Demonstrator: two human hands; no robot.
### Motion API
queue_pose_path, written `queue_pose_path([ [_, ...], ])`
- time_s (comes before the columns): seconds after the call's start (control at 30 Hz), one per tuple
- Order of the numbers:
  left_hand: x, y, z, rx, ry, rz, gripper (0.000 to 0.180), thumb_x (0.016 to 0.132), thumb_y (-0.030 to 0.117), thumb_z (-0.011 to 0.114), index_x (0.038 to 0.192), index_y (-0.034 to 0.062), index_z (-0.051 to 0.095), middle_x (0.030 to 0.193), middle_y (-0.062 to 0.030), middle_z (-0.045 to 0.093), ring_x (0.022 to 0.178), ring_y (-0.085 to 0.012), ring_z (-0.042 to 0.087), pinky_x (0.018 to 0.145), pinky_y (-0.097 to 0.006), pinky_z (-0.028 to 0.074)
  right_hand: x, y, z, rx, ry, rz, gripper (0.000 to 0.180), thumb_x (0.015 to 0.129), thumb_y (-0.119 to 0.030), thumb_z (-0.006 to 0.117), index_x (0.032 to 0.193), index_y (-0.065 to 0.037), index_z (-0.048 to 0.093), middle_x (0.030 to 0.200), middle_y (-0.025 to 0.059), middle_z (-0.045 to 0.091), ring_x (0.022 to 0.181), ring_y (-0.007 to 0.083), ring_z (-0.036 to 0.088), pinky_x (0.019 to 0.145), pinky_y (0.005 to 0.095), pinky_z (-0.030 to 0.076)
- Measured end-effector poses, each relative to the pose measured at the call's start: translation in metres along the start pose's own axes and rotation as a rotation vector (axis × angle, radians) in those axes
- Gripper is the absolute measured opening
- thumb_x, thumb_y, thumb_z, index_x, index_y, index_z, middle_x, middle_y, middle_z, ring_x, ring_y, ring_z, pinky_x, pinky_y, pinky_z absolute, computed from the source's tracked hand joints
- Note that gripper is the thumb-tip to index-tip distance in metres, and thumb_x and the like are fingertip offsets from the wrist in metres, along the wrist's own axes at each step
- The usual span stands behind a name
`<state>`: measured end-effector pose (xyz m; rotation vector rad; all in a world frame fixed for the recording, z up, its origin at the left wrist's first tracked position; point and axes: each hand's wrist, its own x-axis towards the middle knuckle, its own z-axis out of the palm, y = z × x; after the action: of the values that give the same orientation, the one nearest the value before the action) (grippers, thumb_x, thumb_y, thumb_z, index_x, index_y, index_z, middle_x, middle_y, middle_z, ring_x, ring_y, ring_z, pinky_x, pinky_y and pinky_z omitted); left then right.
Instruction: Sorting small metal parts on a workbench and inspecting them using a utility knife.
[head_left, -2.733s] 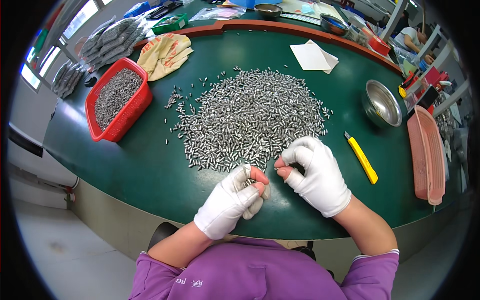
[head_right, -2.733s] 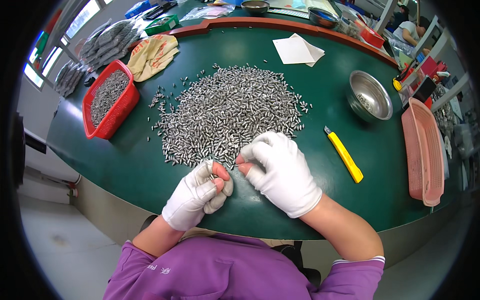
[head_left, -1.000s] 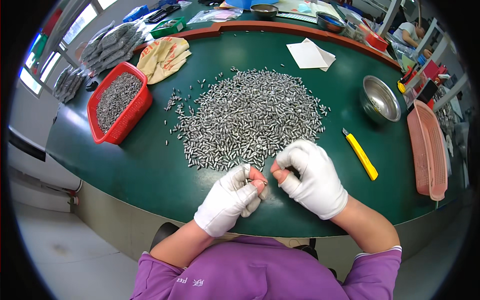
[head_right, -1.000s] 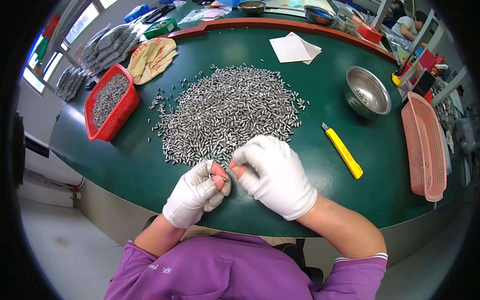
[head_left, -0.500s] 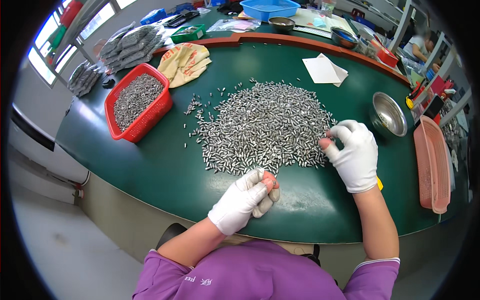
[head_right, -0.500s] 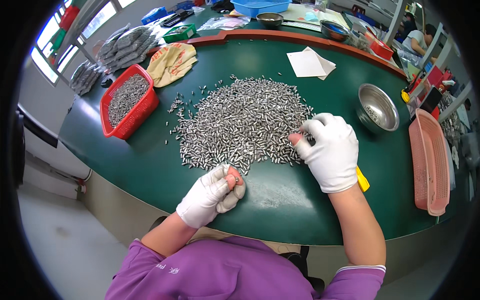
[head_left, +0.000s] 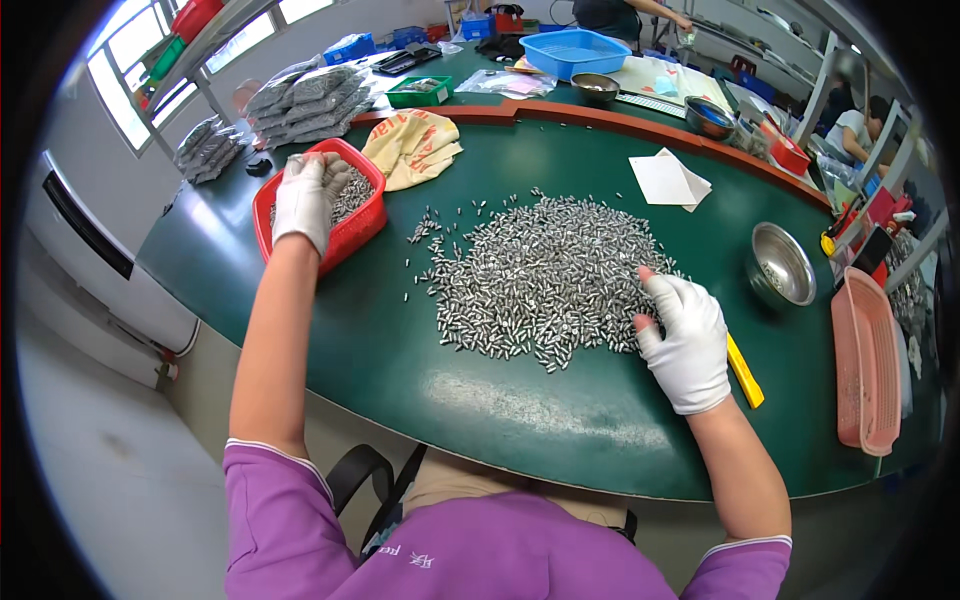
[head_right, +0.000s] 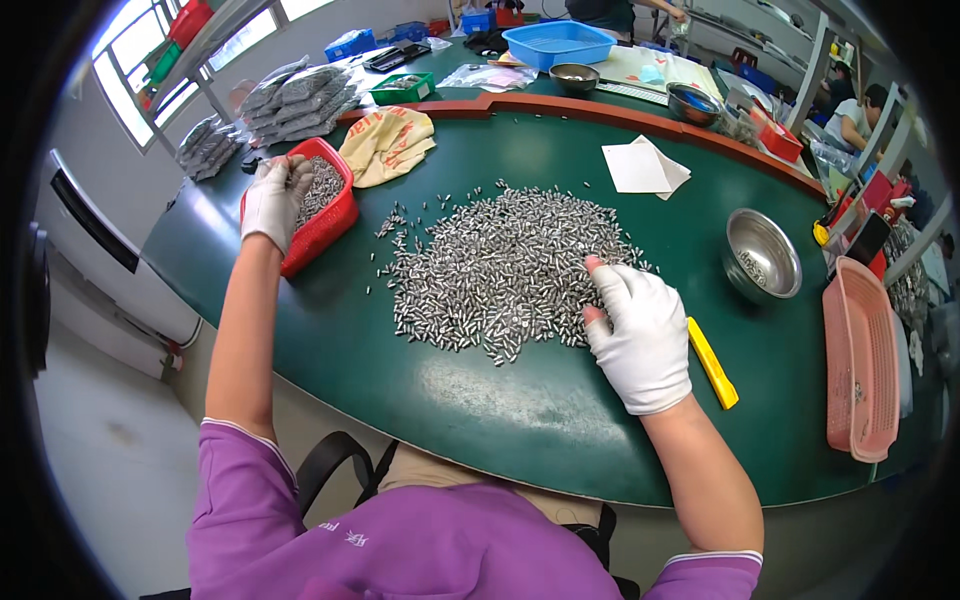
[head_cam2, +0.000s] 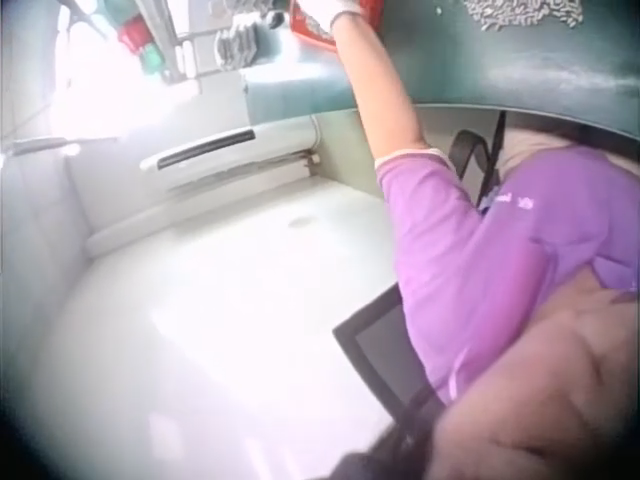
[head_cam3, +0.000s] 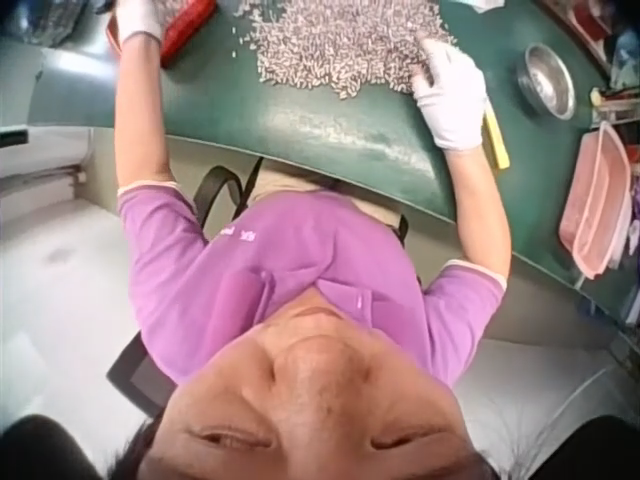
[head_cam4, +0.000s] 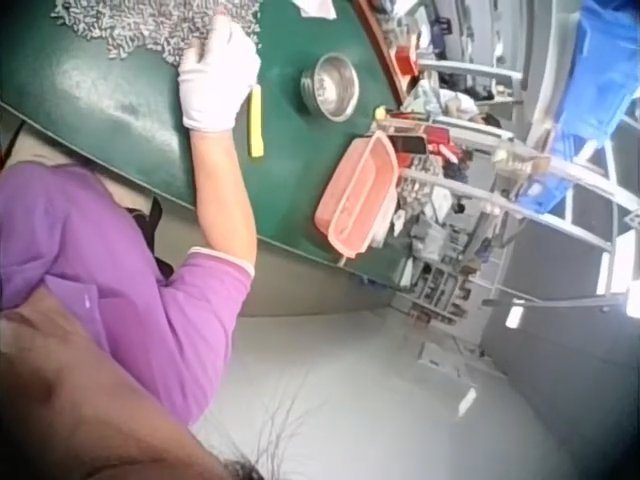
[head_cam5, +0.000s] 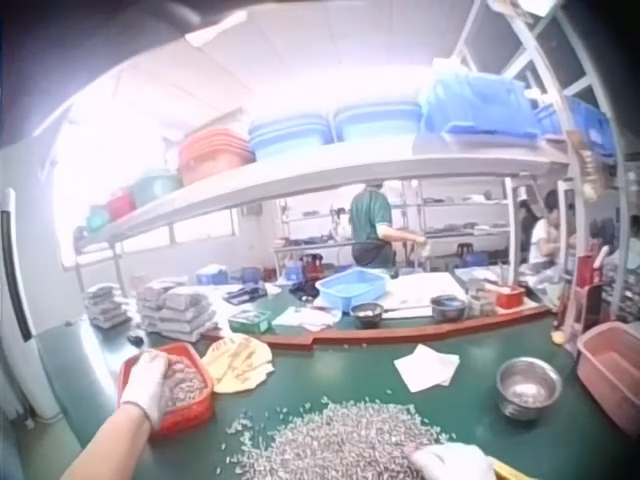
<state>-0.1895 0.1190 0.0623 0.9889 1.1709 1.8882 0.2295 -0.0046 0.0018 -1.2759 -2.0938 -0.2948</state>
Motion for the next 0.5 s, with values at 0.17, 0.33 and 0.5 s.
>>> queue_pose_path([
  [0.17, 0.043, 0.009, -0.045, 1.072, 0.039, 0.171, 0.026, 0.090, 0.030, 0.062, 0.099, 0.0060, 0.065, 0.095, -0.0101, 0.065, 0.089, -0.0193, 0.060, 0.082, -0.033, 0.047, 0.001, 0.002, -0.001, -0.006, 0.037, -0.003, 0.048, 0.073, -0.009, 0.072, 0.120, -0.011, 0.061, 0.103, 0.0062, 0.064, 0.094, 0.0273, 0.060, 0.084, 0.0397, 0.047],
  [0.33, 0.011, -0.002, -0.061, 1.040, 0.080, 0.517, 0.014, 0.086, 0.017, 0.066, 0.090, 0.0032, 0.065, 0.122, -0.0151, 0.060, 0.102, -0.0263, 0.062, 0.090, -0.034, 0.048, 0.002, 0.000, -0.002, 0.006, 0.085, -0.021, 0.043, 0.073, -0.010, 0.070, 0.116, -0.011, 0.063, 0.100, 0.0058, 0.065, 0.092, 0.0265, 0.061, 0.081, 0.0392, 0.048],
  [0.5, -0.136, -0.004, 0.029, 0.892, -0.313, 0.626, 0.010, 0.078, -0.002, 0.062, 0.085, 0.0039, 0.057, 0.130, -0.0150, 0.055, 0.127, -0.0358, 0.049, 0.104, -0.040, 0.040, -0.007, 0.011, -0.013, 0.011, 0.044, 0.085, 0.015, 0.078, -0.017, 0.071, 0.092, -0.011, 0.069, 0.092, 0.0050, 0.066, 0.086, 0.0276, 0.061, 0.076, 0.0399, 0.049],
])
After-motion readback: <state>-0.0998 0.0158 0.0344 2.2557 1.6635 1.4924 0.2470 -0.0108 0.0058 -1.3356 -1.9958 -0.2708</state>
